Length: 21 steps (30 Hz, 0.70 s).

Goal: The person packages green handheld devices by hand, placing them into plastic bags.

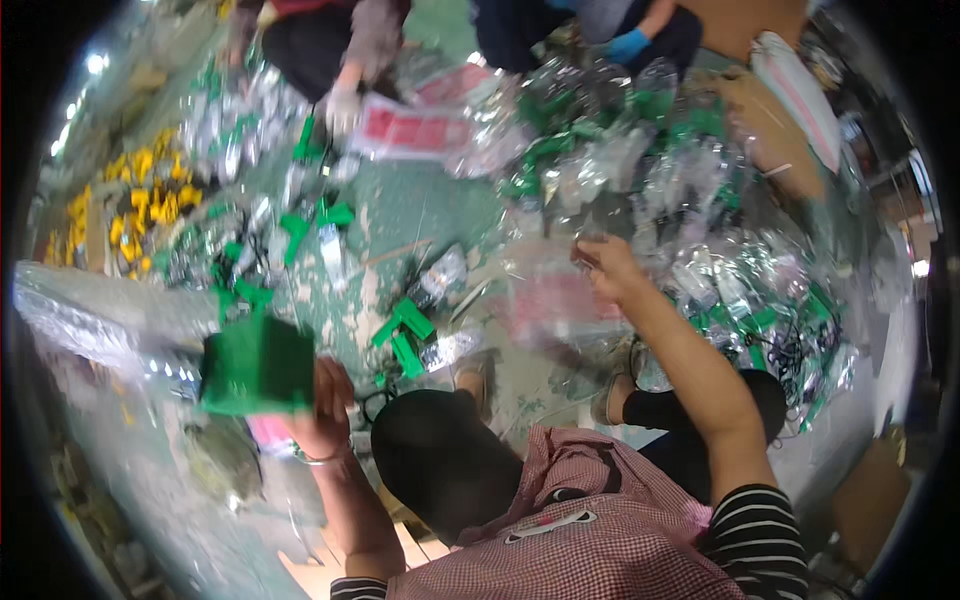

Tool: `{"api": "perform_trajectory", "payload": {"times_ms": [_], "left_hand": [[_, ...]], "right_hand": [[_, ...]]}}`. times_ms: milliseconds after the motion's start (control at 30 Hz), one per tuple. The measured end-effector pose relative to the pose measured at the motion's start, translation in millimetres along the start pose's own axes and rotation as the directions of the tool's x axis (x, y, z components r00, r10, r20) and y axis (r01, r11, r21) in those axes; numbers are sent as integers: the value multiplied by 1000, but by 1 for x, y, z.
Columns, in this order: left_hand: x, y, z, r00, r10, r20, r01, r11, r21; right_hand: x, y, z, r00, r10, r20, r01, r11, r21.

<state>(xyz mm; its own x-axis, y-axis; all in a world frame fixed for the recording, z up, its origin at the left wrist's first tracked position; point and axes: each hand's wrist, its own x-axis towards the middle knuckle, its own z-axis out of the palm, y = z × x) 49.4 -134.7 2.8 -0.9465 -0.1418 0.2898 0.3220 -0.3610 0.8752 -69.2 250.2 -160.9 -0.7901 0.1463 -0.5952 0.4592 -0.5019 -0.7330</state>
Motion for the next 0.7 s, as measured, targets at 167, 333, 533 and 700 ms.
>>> {"api": "perform_trajectory", "payload": {"times_ms": [167,333,533,700], "left_hand": [[52,19,121,989,-18,-145,31,996,87],[59,-42,177,983,-175,-62,168,981,-100],[44,-107,189,924,-381,9,381,924,26],[45,-118,200,912,-408,34,400,906,136]], "right_hand": [[-107,-122,33,962,-145,232,145,989,18],[-169,-107,43,902,-170,396,86,971,223],[-162,-55,45,792,-173,586,-79,922,380],[-144,-93,23,747,-47,663,-211,929,304]]}}
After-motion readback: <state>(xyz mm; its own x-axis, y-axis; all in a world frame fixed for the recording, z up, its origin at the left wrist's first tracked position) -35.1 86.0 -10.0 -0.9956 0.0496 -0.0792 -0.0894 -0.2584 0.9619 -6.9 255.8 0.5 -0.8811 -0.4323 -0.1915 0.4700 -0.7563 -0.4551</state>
